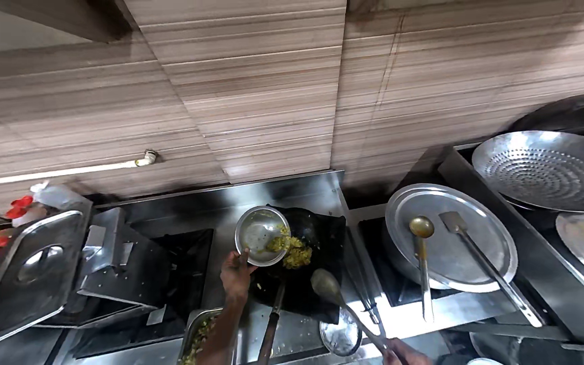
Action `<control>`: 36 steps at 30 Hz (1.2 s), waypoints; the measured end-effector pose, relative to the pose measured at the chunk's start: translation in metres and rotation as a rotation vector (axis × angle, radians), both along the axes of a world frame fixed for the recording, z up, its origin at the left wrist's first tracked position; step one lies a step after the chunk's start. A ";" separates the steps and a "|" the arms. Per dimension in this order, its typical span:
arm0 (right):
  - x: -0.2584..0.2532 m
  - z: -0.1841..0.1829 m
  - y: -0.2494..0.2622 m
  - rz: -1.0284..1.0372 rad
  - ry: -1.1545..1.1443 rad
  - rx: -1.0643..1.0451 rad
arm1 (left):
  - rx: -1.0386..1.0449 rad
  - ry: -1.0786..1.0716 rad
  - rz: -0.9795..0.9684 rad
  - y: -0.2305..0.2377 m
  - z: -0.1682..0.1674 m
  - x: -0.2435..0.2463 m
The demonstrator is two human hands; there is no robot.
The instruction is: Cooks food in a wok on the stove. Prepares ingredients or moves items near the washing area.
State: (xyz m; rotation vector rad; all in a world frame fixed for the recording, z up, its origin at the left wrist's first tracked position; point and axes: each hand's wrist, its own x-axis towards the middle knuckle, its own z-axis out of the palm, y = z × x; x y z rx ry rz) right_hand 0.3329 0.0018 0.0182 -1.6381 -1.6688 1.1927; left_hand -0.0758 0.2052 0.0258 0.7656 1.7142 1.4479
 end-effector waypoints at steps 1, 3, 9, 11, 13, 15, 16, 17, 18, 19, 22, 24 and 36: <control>-0.003 0.008 0.014 -0.021 -0.023 0.073 | 0.003 0.050 -0.018 0.001 0.000 0.004; -0.013 0.018 0.049 -0.021 -0.150 0.293 | 0.001 0.181 -0.063 0.003 0.003 0.011; -0.068 0.059 0.170 0.071 -0.618 0.567 | 0.075 0.614 -0.220 0.010 0.010 0.031; -0.080 0.053 0.201 0.126 -0.695 0.610 | 0.114 0.685 -0.242 0.012 0.013 0.037; -0.088 0.052 0.217 0.235 -0.775 0.527 | 0.134 0.719 -0.255 0.015 0.017 0.041; -0.091 0.056 0.219 0.388 -0.833 0.362 | 0.152 0.735 -0.259 0.018 0.021 0.041; -0.089 0.055 0.215 0.448 -0.831 0.323 | 0.158 0.745 -0.260 0.020 0.022 0.040; -0.085 0.051 0.209 0.488 -0.823 0.317 | 0.161 0.756 -0.258 0.021 0.022 0.039; -0.079 0.045 0.204 0.498 -0.818 0.333 | 0.158 0.763 -0.257 0.022 0.020 0.037; -0.073 0.040 0.199 0.480 -0.820 0.367 | 0.157 0.767 -0.258 0.023 0.018 0.036; -0.061 0.037 0.191 0.323 -0.820 0.607 | 0.170 0.782 -0.250 0.025 0.014 0.033; -0.059 0.038 0.200 0.193 -0.811 0.794 | 0.166 0.814 -0.247 0.026 0.014 0.034; -0.084 0.009 0.182 0.256 -0.590 0.355 | 0.150 0.816 -0.210 0.030 0.025 0.042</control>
